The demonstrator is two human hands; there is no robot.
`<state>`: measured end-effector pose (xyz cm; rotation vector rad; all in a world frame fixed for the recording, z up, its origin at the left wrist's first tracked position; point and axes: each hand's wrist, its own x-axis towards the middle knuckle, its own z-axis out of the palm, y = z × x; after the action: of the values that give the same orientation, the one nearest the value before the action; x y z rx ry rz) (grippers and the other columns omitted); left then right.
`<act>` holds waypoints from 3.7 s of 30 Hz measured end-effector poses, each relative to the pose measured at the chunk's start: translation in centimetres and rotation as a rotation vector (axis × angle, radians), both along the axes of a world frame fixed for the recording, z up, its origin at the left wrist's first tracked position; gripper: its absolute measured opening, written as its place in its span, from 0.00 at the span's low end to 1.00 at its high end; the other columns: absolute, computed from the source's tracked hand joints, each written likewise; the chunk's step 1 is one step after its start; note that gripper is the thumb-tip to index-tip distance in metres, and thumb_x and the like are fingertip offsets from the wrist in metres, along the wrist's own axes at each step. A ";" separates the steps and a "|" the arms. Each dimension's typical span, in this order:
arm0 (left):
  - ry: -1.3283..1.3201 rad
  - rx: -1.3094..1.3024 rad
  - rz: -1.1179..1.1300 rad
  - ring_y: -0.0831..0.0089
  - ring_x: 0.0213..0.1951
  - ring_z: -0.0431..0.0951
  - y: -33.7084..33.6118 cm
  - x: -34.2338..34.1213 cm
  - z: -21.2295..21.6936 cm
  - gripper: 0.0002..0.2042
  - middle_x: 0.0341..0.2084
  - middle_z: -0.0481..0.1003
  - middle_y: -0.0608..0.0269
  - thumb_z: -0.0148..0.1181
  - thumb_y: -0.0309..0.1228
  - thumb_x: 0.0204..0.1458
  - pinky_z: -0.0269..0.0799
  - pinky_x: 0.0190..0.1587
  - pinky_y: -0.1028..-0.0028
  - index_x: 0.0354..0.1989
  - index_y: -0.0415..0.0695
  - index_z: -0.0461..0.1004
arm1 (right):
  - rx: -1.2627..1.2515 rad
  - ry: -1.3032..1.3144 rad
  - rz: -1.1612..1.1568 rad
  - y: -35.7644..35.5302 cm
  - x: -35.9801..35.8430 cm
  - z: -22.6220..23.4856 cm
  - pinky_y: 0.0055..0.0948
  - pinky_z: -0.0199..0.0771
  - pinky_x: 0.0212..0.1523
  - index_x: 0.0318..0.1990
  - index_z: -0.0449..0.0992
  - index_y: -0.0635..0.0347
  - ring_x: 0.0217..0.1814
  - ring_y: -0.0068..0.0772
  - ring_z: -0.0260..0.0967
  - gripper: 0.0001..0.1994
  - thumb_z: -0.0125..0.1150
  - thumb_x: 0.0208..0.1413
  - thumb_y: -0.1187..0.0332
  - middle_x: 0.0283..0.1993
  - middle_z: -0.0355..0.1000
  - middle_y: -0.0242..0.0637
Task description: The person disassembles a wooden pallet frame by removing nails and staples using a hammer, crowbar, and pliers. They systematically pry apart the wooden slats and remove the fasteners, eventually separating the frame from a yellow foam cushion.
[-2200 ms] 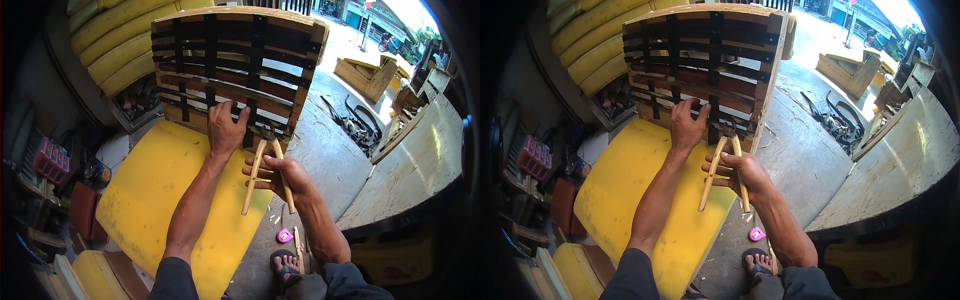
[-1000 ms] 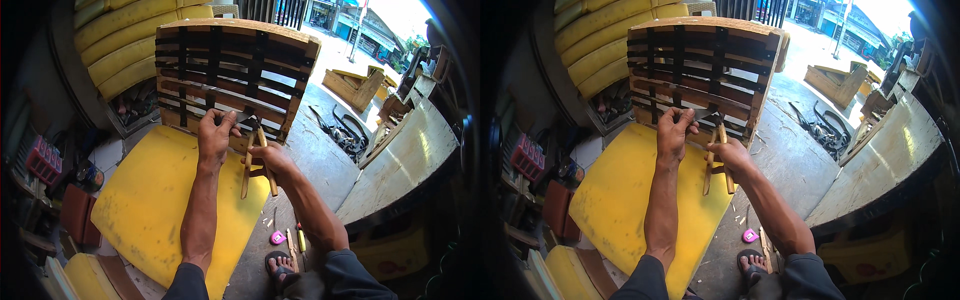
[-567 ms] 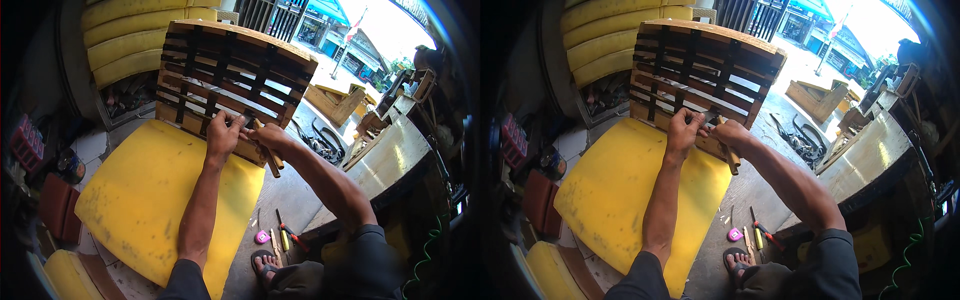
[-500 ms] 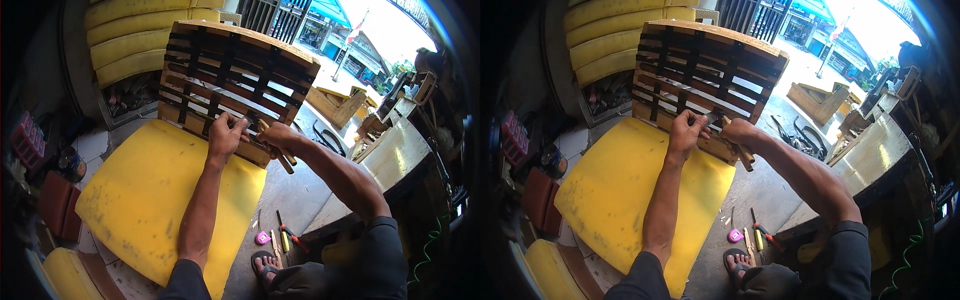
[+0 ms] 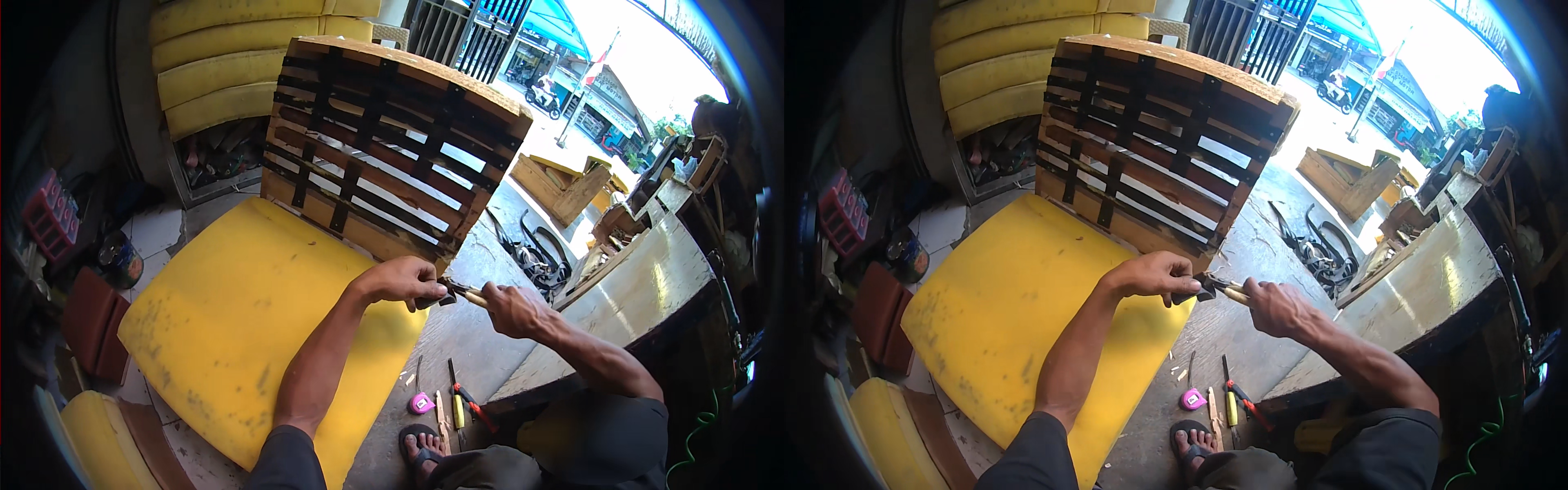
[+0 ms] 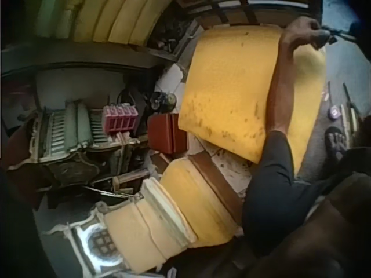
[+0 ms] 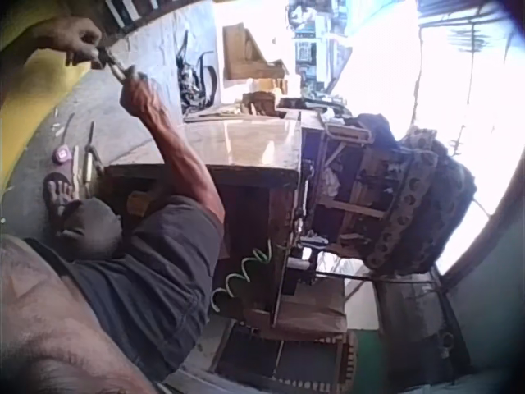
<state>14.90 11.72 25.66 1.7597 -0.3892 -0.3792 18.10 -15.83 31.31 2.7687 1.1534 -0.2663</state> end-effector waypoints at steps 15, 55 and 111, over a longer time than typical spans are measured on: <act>-0.118 -0.360 0.925 0.81 0.21 0.72 0.5 3.7 -2.5 0.13 0.26 0.74 0.66 0.59 0.40 0.63 0.67 0.23 0.78 0.43 0.41 0.75 | 0.682 1.013 -1.253 -16.1 -19.3 -25.3 0.39 0.73 0.42 0.46 0.77 0.68 0.40 0.38 0.77 0.12 0.62 0.57 0.70 0.40 0.78 0.44; -0.532 0.608 1.273 0.42 0.54 0.71 9.3 6.0 -8.1 0.26 0.51 0.68 0.41 0.72 0.43 0.47 0.70 0.53 0.51 0.47 0.37 0.72 | 0.130 0.740 -1.126 -19.4 -17.7 -18.2 0.43 0.75 0.49 0.52 0.72 0.68 0.49 0.52 0.77 0.22 0.65 0.48 0.69 0.46 0.77 0.53; -0.267 0.866 0.808 0.45 0.46 0.80 14.7 6.0 -1.9 0.17 0.39 0.81 0.43 0.62 0.44 0.52 0.74 0.52 0.56 0.44 0.47 0.84 | 1.368 1.857 -0.711 25.2 1.4 -9.2 0.36 0.77 0.29 0.45 0.62 0.60 0.28 0.30 0.67 0.06 0.41 0.70 0.67 0.29 0.65 0.38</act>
<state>20.87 26.42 23.79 2.6308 0.3900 0.3362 19.51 9.37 22.14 3.0330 -0.1727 -3.8114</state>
